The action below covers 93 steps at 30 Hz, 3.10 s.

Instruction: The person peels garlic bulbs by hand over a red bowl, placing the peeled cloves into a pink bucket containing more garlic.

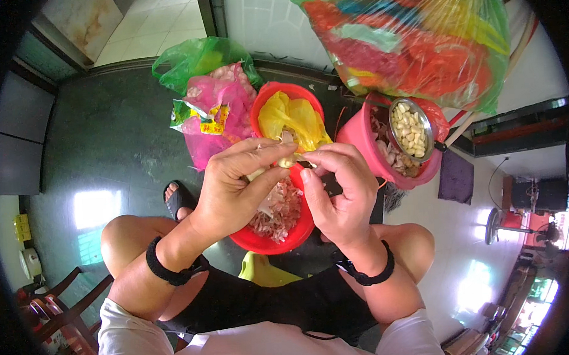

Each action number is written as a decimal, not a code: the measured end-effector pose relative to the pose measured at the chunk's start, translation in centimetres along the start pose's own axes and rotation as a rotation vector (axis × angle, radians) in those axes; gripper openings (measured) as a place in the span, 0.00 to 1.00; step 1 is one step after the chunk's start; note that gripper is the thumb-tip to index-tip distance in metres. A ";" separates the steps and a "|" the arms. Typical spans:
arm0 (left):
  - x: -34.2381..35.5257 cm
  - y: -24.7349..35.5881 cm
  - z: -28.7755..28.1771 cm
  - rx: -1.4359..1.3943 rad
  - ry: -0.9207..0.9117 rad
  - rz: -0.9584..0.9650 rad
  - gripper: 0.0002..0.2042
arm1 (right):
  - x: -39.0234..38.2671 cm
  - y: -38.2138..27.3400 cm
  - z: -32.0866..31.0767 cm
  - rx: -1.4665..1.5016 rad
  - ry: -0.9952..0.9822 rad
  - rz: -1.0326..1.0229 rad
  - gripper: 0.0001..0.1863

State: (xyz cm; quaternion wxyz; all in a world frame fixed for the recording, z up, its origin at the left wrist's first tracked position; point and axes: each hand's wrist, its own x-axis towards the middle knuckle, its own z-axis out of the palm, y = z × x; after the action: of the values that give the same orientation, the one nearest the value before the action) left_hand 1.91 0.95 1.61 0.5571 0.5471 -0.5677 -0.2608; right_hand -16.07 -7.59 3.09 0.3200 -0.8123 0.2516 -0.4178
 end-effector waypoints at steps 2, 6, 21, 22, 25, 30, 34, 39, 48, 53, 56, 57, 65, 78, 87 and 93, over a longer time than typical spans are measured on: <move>-0.1 0.2 0.2 0.034 0.006 -0.005 0.16 | -0.3 0.1 0.3 -0.016 0.019 -0.003 0.10; -0.1 0.1 0.6 0.178 0.012 0.073 0.14 | -0.2 0.3 0.5 -0.075 0.000 -0.077 0.11; -0.1 -0.1 1.1 0.181 0.042 0.054 0.15 | -0.3 0.8 0.9 -0.239 0.061 -0.198 0.12; -0.2 -0.1 1.2 0.181 0.042 0.054 0.15 | -0.3 0.8 1.0 -0.235 0.071 -0.191 0.13; -0.3 0.1 1.3 0.178 0.026 0.033 0.15 | -0.2 1.3 1.3 -0.263 0.109 -0.246 0.13; -0.4 0.7 1.5 -0.335 -0.012 -0.276 0.15 | -0.6 1.7 1.2 0.036 0.098 0.074 0.08; -0.3 0.8 0.4 -0.568 -0.097 -0.404 0.17 | -1.1 2.2 1.3 0.303 0.073 0.399 0.03; -0.5 0.7 -0.4 -0.680 -0.156 -0.500 0.17 | -0.7 1.2 1.0 0.609 -0.010 0.503 0.05; -0.2 0.7 0.1 -0.570 -0.071 -0.422 0.22 | -0.5 1.5 0.8 0.474 -0.129 0.407 0.07; -0.2 0.0 0.6 -0.457 -0.047 -0.329 0.28 | -0.1 1.3 0.3 0.172 -0.142 0.178 0.06; 0.0 0.5 0.5 -0.405 -0.102 -0.405 0.30 | 0.3 0.7 -0.2 0.147 -0.187 0.171 0.05; 0.1 0.7 0.4 -0.362 -0.106 -0.422 0.28 | 0.3 0.8 -0.1 0.147 -0.187 0.172 0.05; 0.1 1.3 0.4 -0.229 -0.094 -0.489 0.13 | -0.2 1.2 -0.1 0.394 -0.137 0.389 0.03; -0.2 0.7 0.7 -0.217 -0.070 -0.472 0.13 | -0.4 1.1 0.9 0.175 -0.113 0.214 0.05; 0.2 0.2 0.4 -0.609 -0.083 -0.479 0.21 | -1.2 1.4 1.3 0.468 -0.081 0.472 0.10; 0.4 0.5 0.0 -0.926 -0.101 -0.661 0.18 | -1.2 1.5 0.8 0.687 -0.074 0.558 0.08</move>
State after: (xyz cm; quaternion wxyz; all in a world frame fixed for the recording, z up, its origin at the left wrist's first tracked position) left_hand 1.77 0.72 2.23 0.5998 0.3814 -0.2187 -0.6686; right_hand -16.29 -7.54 0.98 0.6804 -0.5743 0.2963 -0.3455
